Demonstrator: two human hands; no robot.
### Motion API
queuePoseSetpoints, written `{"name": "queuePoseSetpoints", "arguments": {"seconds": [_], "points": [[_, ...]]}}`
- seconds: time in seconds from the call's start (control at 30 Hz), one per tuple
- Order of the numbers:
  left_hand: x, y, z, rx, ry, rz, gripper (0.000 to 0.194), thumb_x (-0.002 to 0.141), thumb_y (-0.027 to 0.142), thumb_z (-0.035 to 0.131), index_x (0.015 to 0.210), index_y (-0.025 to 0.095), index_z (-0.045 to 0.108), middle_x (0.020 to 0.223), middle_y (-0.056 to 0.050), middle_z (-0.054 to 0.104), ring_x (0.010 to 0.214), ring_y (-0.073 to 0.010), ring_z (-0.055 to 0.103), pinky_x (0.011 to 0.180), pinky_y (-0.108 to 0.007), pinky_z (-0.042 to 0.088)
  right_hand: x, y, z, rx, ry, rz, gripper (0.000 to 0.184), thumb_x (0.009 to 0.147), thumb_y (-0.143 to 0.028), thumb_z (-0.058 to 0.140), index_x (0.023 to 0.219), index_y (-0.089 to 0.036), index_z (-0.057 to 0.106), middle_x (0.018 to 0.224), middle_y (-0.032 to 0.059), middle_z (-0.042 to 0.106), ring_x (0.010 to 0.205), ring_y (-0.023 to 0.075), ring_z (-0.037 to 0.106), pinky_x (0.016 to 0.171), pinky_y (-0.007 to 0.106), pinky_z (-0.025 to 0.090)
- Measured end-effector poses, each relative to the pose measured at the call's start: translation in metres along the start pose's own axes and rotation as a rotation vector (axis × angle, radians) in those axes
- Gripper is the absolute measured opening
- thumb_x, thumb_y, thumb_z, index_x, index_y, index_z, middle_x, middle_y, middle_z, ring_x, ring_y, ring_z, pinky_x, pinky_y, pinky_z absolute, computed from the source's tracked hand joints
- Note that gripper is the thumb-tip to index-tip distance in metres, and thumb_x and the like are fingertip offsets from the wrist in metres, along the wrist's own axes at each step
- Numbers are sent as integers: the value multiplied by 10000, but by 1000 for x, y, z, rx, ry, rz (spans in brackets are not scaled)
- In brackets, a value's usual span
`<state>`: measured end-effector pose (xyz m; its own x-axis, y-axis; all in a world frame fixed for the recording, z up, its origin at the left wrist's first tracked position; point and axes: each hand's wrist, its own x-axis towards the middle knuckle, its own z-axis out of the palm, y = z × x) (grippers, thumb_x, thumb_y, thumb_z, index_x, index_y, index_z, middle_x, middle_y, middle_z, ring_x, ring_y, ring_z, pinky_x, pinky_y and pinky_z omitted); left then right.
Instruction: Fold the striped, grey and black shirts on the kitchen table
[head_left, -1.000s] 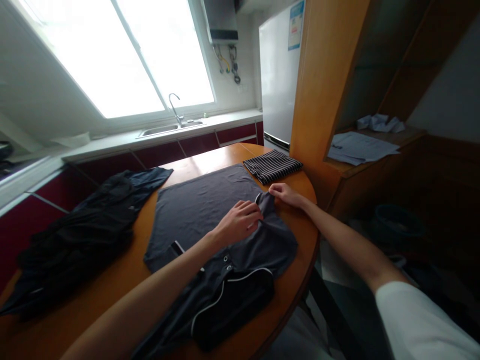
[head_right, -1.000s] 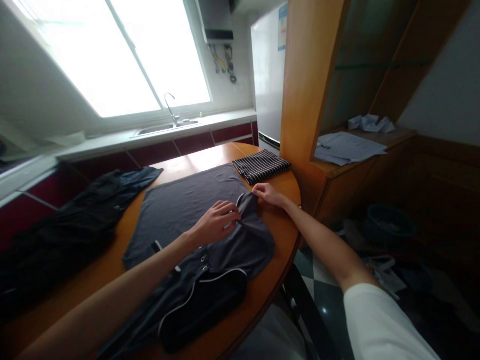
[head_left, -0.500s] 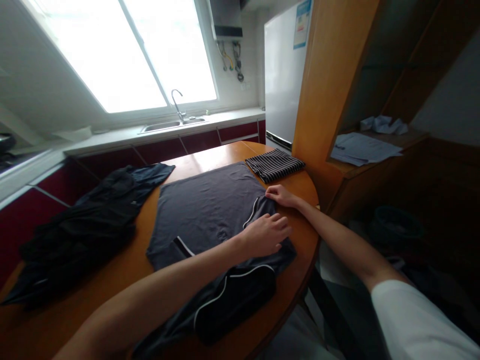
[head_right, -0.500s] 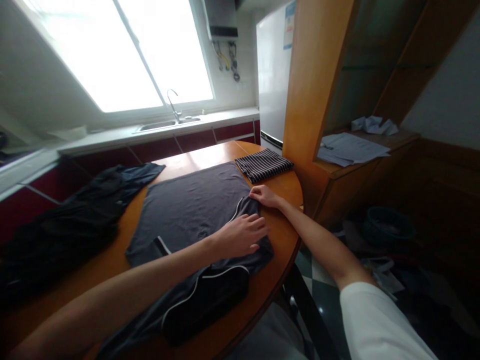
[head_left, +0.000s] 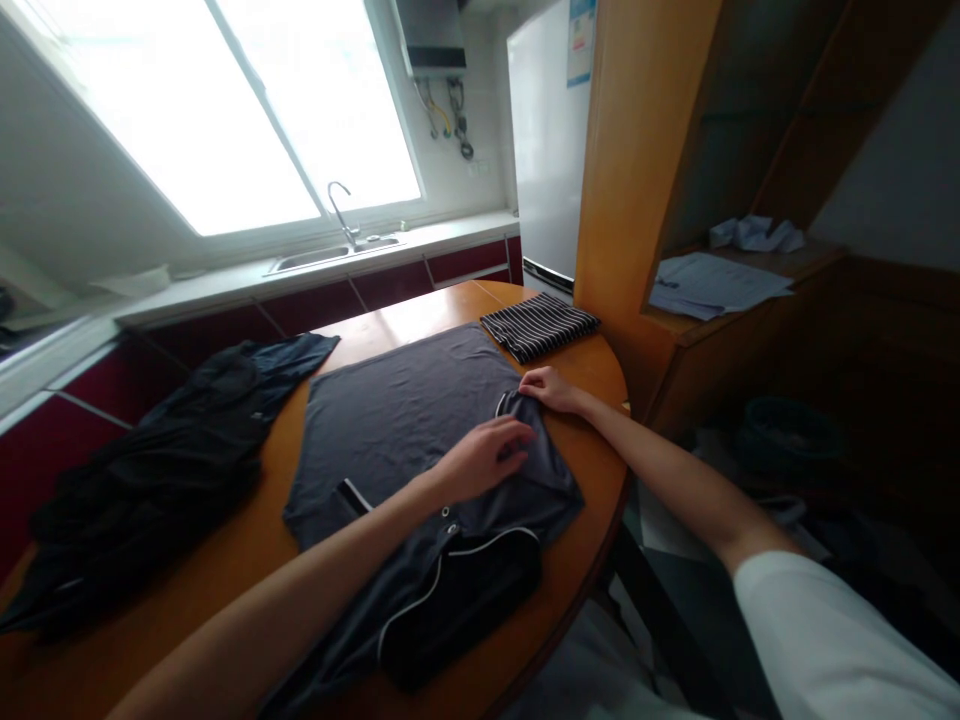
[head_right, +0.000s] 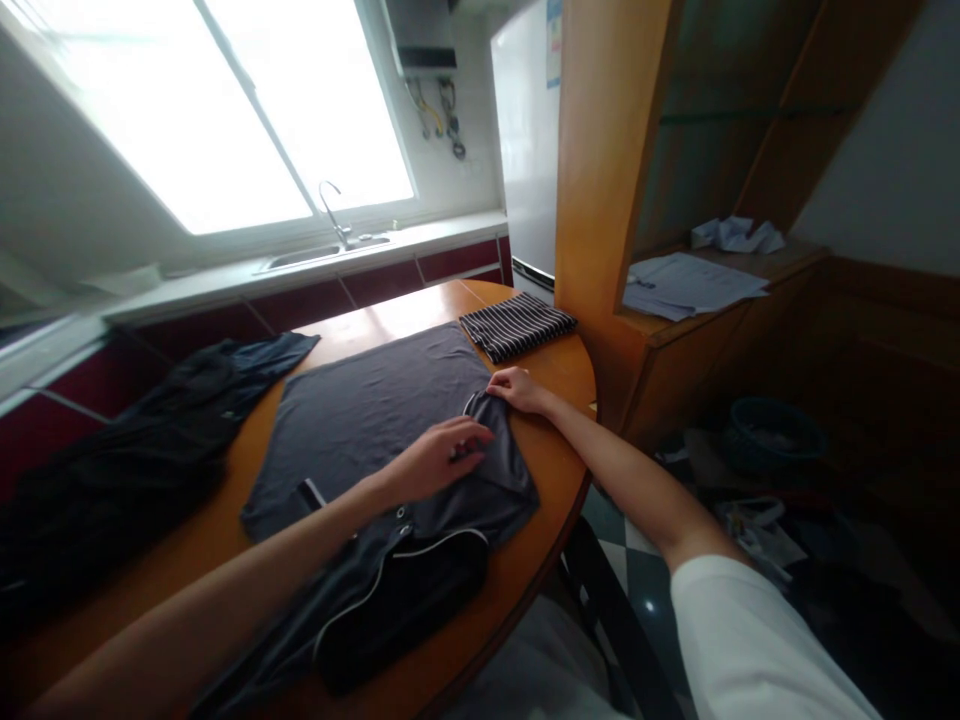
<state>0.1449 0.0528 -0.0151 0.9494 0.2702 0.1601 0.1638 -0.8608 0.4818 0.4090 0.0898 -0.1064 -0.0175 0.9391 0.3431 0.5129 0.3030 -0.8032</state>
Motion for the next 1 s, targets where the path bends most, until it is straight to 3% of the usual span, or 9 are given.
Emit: {"name": "queuePoseSetpoints", "arguments": {"seconds": [0.07,0.17,0.27,0.37,0.43,0.57,0.7,0.87,1.0], "points": [[-6,-27,-5,84,125,-320,265,930,313,594,1149,175,653,1024,-82,686,879,-207,674,804,-320,537,1,-1,0,-15,5,3,234,855,-406,673,827,-187,748,811,31,740,795,201,665,790,311,498],[-11,-52,-4,151,68,-496,309,899,390,639,1096,154,670,963,-90,697,903,-240,681,832,-340,539,0,-10,-1,-83,23,29,181,857,-361,691,824,-191,743,813,32,732,786,201,659,791,319,483],[-12,-54,-2,126,15,-461,382,868,452,674,1137,180,669,938,-69,696,877,-235,680,788,-319,542,-10,-31,-5,-233,149,17,112,860,-303,699,834,-198,725,888,51,718,865,218,640,866,361,457],[-17,-45,-4,85,0,-347,609,798,439,753,1334,199,591,1071,-82,658,869,-221,670,763,-310,552,-44,-65,-8,-288,289,-41,101,899,-276,647,845,-202,688,905,70,679,924,236,613,897,390,447],[-24,-40,-5,83,-17,-248,710,777,362,772,1431,236,524,1146,-78,613,911,-213,663,821,-313,554,-80,-91,-6,-249,262,-81,94,921,-279,620,873,-219,673,910,67,662,917,231,607,881,385,459],[-31,-37,1,140,45,-139,534,827,170,643,1348,281,608,1150,-49,589,982,-196,647,959,-311,513,-155,-127,3,-355,89,-91,122,861,-300,716,972,-272,672,997,74,647,989,264,580,883,424,455],[-23,-35,8,173,105,-72,436,830,66,535,1190,247,703,1124,-54,613,952,-183,631,919,-311,516,-189,-133,12,-519,42,-72,184,831,-204,707,986,-293,660,991,80,644,981,284,563,854,440,451],[-12,-33,5,176,241,-71,312,939,159,490,1091,253,746,1107,-44,618,875,-157,595,876,-297,509,-191,-129,10,-736,80,-91,159,867,-122,600,893,-256,679,891,91,648,913,280,562,811,432,422],[-19,-38,5,205,232,-41,342,946,161,473,1115,276,747,1184,-47,602,998,-179,584,922,-316,506,-199,-130,5,-785,129,-84,179,872,-102,579,917,-236,688,873,94,654,878,273,565,797,419,411]]}}
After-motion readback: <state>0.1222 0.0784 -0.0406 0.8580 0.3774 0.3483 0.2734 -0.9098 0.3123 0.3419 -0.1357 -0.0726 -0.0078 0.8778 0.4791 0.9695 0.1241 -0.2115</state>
